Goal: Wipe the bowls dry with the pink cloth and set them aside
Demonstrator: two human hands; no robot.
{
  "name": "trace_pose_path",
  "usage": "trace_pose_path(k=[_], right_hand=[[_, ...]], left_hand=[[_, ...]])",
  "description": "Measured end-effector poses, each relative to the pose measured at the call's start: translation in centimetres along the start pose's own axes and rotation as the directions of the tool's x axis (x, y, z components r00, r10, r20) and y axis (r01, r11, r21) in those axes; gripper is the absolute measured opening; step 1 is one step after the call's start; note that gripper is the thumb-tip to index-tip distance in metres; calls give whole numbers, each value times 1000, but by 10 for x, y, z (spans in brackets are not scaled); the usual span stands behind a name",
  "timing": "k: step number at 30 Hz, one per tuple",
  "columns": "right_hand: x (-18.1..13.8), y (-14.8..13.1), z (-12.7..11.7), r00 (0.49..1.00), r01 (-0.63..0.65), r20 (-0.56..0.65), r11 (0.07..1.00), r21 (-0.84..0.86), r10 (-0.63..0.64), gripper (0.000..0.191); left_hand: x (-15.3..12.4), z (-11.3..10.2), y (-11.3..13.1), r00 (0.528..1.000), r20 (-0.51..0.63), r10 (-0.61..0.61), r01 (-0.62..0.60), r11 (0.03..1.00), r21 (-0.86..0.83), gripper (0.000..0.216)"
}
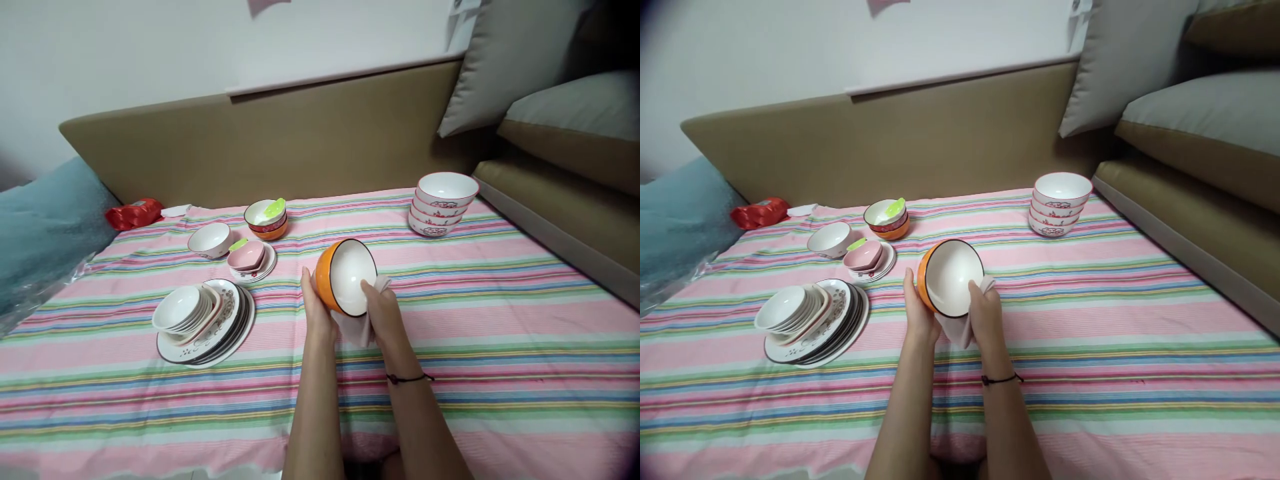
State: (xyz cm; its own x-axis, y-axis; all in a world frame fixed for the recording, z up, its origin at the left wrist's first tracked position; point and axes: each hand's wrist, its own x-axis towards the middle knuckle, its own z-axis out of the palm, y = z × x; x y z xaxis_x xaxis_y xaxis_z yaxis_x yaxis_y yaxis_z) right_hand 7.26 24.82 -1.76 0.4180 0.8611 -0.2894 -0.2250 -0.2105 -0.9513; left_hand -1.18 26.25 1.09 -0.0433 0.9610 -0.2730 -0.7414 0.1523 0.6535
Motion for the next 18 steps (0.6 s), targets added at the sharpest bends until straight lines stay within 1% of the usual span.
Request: trace_pose_path(k=[3, 4, 6, 7, 9, 11, 13, 14, 15, 17, 18], right_hand=[[-6, -6, 1, 997, 75, 11, 968, -239, -74, 36], [-8, -8, 2, 995, 96, 13, 958, -272, -96, 39], [-10, -12, 2, 991, 127, 1, 961, -247, -131, 42], [-10, -13, 1, 991, 129, -16, 970, -204, -135, 42], [-7, -14, -1, 989, 107, -87, 990, -94, -115, 41], [-3, -13, -4, 985, 68, -161, 997, 34, -62, 41], [1, -12, -4, 985, 13, -172, 987, 160, 15, 41], [1, -11, -3, 990, -18, -135, 974, 224, 49, 41], [1, -12, 0, 995, -48, -69, 956, 290, 71, 40], [-3, -13, 8, 995, -90, 71, 906, 413, 66, 39], [-6, -14, 12, 993, -94, 109, 883, 460, 50, 38]], left_hand=[[3, -4, 3, 994, -103, 20, -29, 996, -82, 42], [5, -7, 4, 991, -131, 24, -37, 994, -101, 40], [9, -13, 8, 982, -187, 36, -59, 991, -120, 40], [11, -16, 10, 976, -210, 52, -79, 989, -125, 40], [13, -22, 14, 970, -229, 81, -115, 984, -139, 40], [13, -26, 19, 972, -223, 76, -114, 980, -160, 41], [12, -27, 21, 975, -215, 51, -89, 981, -171, 42], [12, -27, 21, 976, -212, 45, -83, 982, -170, 42], [11, -25, 21, 976, -210, 51, -87, 982, -166, 41], [11, -21, 19, 974, -209, 89, -121, 982, -147, 38], [11, -20, 19, 971, -209, 118, -148, 980, -133, 37]])
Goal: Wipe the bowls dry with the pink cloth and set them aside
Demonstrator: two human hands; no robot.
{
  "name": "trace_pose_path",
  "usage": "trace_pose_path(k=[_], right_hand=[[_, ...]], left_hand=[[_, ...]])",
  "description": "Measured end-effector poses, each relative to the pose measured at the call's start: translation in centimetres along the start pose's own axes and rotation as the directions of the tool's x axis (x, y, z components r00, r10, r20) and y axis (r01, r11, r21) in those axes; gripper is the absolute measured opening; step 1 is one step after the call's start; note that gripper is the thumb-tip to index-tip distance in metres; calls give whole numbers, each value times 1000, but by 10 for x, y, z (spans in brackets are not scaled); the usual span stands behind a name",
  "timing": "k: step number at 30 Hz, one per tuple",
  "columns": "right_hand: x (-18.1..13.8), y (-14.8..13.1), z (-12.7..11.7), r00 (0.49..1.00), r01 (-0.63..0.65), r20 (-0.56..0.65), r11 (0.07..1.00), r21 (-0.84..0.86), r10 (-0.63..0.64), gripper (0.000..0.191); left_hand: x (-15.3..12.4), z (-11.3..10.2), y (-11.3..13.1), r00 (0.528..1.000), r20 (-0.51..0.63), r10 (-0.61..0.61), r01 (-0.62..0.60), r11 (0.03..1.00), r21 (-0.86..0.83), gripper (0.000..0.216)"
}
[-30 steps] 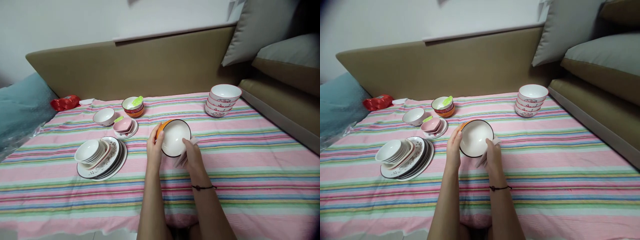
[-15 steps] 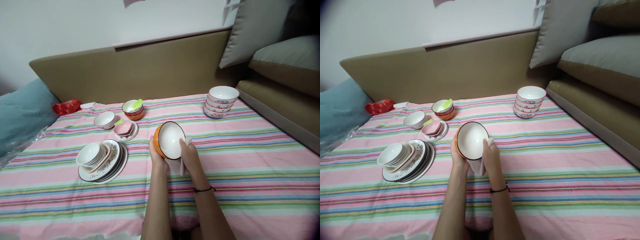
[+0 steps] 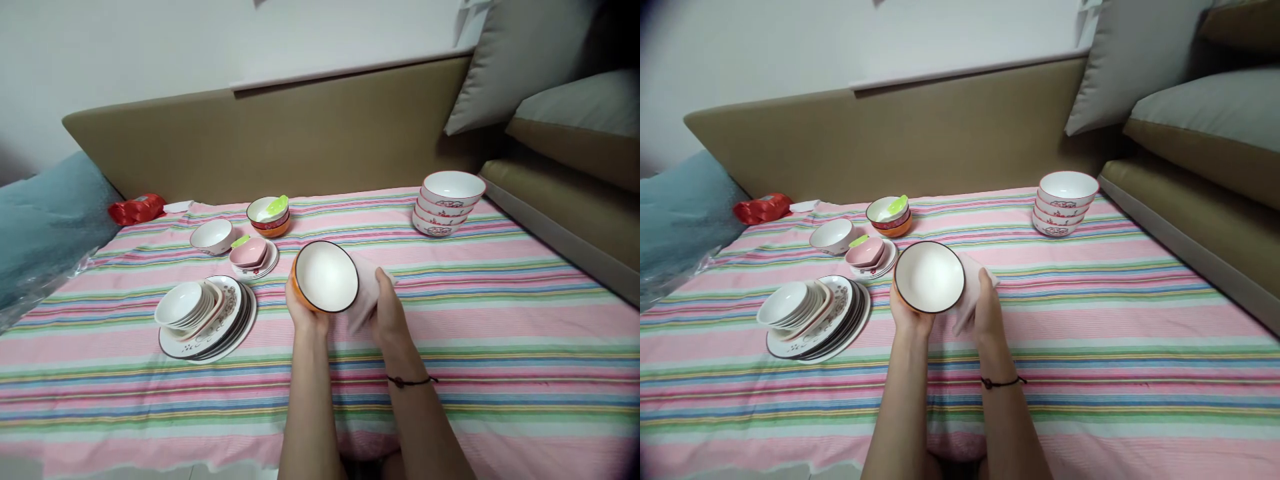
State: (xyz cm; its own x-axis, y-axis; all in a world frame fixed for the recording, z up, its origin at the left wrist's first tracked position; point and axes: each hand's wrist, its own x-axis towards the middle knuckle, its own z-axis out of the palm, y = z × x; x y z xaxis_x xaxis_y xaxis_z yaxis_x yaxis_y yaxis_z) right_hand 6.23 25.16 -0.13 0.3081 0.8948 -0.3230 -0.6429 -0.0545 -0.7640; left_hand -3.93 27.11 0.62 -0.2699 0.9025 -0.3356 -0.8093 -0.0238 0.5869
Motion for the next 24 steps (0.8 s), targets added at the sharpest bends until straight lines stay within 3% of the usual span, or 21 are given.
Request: trace_pose_path(k=[2, 6, 10, 14, 17, 20, 24], right_hand=[[-4, 2, 7, 1000, 19, 19, 999, 36, -20, 39], [-6, 5, 9, 983, 159, 99, 985, -68, -152, 46], [-4, 7, 4, 902, 423, 198, 880, -218, -384, 43], [-4, 5, 3, 814, 577, 300, 755, -312, -498, 42], [-8, 1, 5, 748, 660, 413, 648, -381, -519, 44], [-15, -4, 8, 653, 739, 602, 559, -375, -459, 44], [-28, -10, 10, 594, 729, 731, 609, -312, -335, 40]], left_hand=[[-1, 2, -1, 999, 23, 40, -41, 999, 25, 34], [-3, 2, -1, 995, 96, 8, -18, 994, 107, 32], [-7, -1, -2, 981, 163, -102, 73, 982, 173, 35], [-10, -1, -6, 960, 184, -213, 166, 956, 241, 35], [-12, 2, -10, 958, 161, -238, 200, 954, 225, 30], [-12, 6, -13, 957, 136, -256, 240, 963, 123, 29], [-6, 3, -13, 960, 123, -252, 252, 968, 15, 30]])
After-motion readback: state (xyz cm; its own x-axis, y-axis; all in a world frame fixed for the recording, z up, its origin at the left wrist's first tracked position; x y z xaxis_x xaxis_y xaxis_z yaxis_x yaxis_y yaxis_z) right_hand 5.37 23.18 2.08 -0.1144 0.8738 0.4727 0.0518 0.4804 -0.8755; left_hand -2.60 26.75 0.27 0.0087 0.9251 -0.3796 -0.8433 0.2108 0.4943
